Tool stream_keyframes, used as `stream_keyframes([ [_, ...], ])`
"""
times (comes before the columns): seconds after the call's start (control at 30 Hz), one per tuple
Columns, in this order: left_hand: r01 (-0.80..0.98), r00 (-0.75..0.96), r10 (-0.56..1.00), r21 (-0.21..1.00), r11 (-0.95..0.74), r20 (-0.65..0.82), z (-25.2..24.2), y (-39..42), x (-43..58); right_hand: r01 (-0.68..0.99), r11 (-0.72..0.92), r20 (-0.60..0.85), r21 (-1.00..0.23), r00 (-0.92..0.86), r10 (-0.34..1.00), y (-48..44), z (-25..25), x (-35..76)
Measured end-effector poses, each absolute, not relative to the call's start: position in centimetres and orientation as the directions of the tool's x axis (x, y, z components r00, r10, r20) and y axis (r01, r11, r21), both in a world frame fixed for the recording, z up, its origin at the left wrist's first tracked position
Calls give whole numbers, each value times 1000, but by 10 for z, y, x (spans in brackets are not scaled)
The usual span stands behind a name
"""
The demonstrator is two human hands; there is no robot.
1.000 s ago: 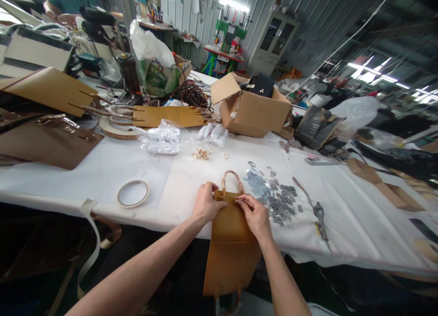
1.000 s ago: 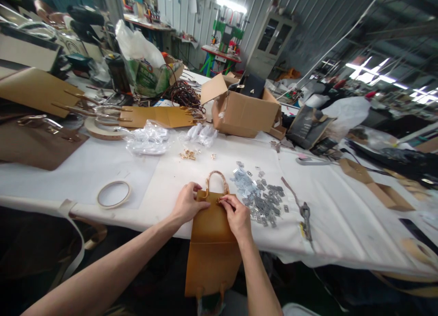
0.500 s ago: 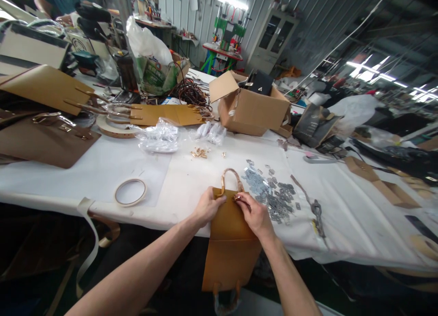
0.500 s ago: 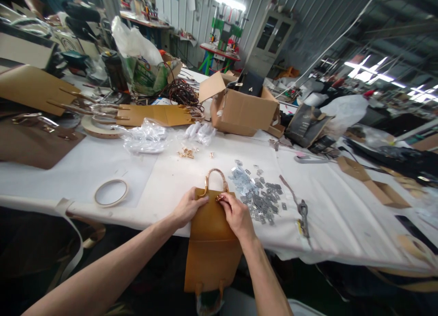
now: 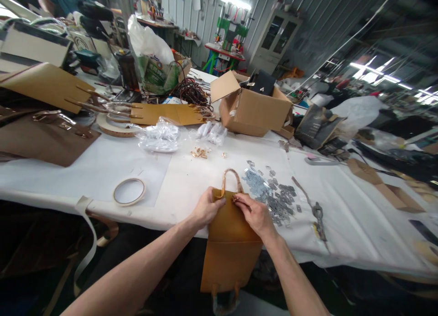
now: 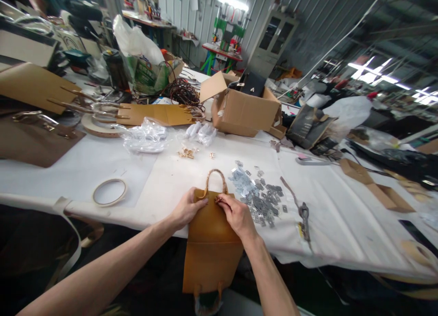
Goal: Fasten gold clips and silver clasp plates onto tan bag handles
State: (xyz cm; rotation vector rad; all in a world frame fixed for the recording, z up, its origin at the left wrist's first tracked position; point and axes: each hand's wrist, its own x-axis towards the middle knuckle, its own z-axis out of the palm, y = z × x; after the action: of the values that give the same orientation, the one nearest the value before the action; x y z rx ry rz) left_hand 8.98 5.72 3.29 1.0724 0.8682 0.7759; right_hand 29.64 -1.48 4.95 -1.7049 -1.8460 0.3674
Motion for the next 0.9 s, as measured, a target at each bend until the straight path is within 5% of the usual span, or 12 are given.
stream_keyframes([
  [0.3, -38, 449, 873, 972, 233, -192, 36, 60, 87, 846, 239, 356, -476, -63, 932, -6, 57, 295],
  [0.9, -28, 462, 857, 962, 271, -228, 41, 62, 87, 903, 317, 305, -290, -226, 925, -6, 65, 289],
])
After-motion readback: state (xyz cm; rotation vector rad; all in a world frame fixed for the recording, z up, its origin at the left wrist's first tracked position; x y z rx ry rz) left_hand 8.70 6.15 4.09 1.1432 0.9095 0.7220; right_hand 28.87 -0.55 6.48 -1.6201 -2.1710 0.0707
